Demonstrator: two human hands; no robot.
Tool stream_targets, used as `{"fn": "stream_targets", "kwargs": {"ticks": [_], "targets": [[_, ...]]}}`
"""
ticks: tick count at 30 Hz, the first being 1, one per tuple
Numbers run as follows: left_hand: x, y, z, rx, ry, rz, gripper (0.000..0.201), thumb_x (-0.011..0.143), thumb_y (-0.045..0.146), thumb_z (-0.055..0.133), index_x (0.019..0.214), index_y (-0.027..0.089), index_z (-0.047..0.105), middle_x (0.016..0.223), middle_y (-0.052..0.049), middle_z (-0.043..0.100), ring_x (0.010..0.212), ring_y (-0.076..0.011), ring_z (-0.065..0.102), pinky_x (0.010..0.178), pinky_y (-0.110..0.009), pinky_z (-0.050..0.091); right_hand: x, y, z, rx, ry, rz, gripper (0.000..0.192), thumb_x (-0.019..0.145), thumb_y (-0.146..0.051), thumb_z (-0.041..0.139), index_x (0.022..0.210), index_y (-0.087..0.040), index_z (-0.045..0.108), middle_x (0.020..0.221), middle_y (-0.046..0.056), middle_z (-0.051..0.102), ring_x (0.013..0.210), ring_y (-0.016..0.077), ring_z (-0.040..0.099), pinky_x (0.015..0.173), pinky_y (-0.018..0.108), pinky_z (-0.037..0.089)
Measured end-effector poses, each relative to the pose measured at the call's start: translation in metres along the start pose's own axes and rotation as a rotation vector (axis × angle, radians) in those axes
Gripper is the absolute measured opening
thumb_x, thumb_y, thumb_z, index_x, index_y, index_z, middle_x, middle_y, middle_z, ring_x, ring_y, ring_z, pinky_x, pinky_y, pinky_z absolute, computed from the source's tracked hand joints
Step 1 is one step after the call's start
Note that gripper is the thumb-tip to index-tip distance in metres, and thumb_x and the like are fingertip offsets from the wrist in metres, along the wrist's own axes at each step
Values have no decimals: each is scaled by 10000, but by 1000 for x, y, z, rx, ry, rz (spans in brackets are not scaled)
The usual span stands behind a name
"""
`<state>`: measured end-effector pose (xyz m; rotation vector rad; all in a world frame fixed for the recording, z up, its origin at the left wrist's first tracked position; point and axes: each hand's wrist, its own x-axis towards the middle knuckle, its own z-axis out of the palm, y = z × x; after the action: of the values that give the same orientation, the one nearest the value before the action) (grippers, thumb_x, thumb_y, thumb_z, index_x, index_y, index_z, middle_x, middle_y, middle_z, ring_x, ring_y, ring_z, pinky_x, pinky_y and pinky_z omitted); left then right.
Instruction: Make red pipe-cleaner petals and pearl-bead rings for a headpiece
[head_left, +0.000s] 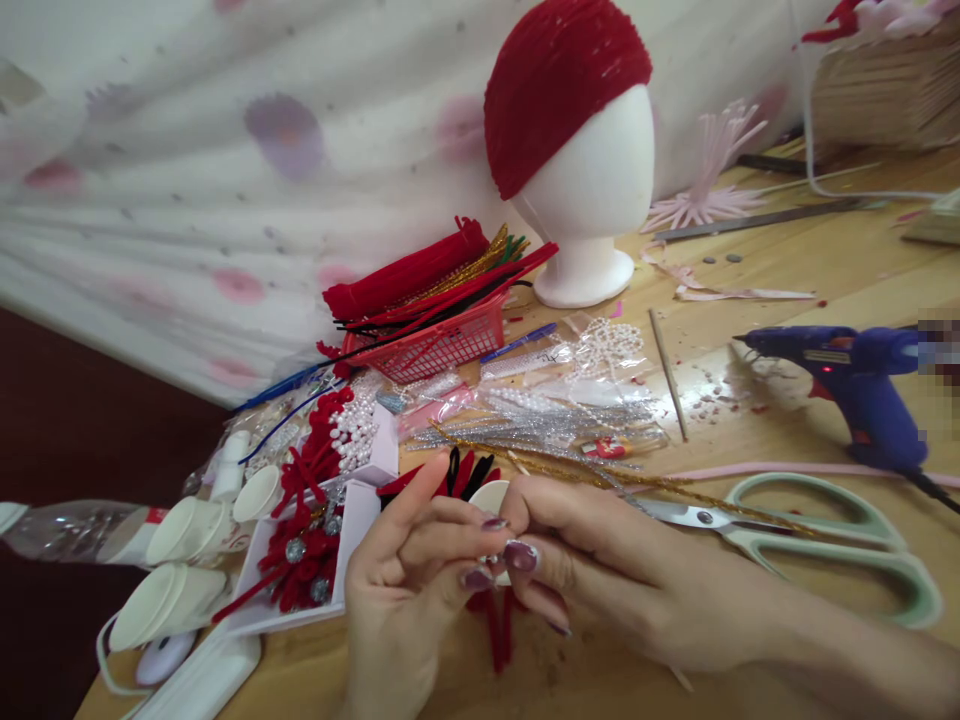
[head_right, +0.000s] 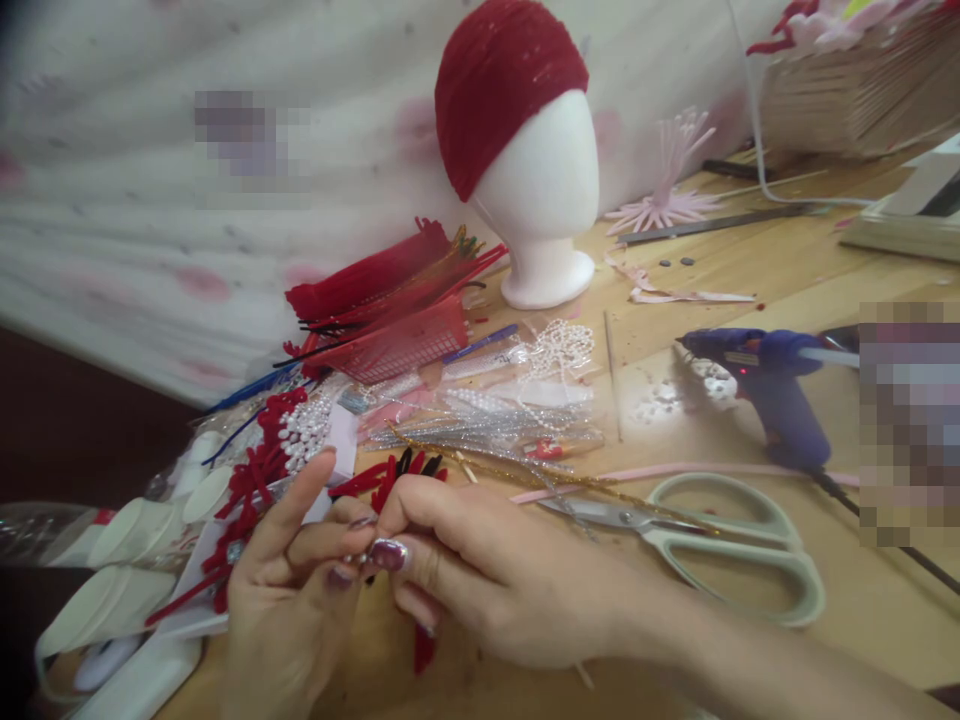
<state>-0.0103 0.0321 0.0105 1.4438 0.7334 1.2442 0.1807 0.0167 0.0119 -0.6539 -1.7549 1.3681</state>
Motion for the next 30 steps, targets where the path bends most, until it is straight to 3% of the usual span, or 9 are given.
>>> {"fn": "stream_targets", "kwargs": {"ticks": [7, 12, 19, 24, 30], "targets": [[4, 19, -4, 408, -74, 204, 600, 900, 52, 655, 1385, 394, 567, 1001, 90, 814, 1031, -73, 713, 933, -136, 555, -1, 2, -4, -108, -37, 28, 167, 1029, -157, 352, 914, -205, 464, 856, 4, 570, 772, 140, 523, 749, 285, 440], [8, 23, -7, 528, -186, 277, 583, 926, 62, 593, 1416, 373, 537, 1110, 78, 790, 1121, -73, 690, 1005, -144, 509, 1, -1, -2, -14, -20, 65, 179, 1038, -174, 340, 925, -201, 475, 854, 14, 559, 781, 152, 517, 773, 310, 447], [5, 17, -5, 522, -62, 222, 526, 914, 66, 638, 1335, 377, 598, 1011, 85, 812, 1035, -88, 733, 988, -162, 526, 3, 1, 2, 314, -43, 133, 71, 981, -180, 443, 1026, -180, 498, 841, 9, 557, 777, 154, 497, 781, 323, 399], [5, 9, -6, 637, 28, 330, 540, 876, 43, 664, 1319, 340, 579, 1018, 62, 810, 969, -117, 755, 981, -219, 543, 4, 7, 3, 487, 5, 126, 47, 984, -185, 476, 1010, -165, 510, 774, -17, 538, 692, 123, 461, 697, 280, 374], [12, 10, -6, 837, 32, 469, 231, 857, 89, 661, 936, 291, 742, 870, 12, 792, 940, -178, 745, 959, -286, 560, 4, 11, 5, 441, 70, 107, 205, 1032, -371, 512, 995, -170, 525, 748, -41, 499, 654, 111, 420, 643, 271, 330]]}}
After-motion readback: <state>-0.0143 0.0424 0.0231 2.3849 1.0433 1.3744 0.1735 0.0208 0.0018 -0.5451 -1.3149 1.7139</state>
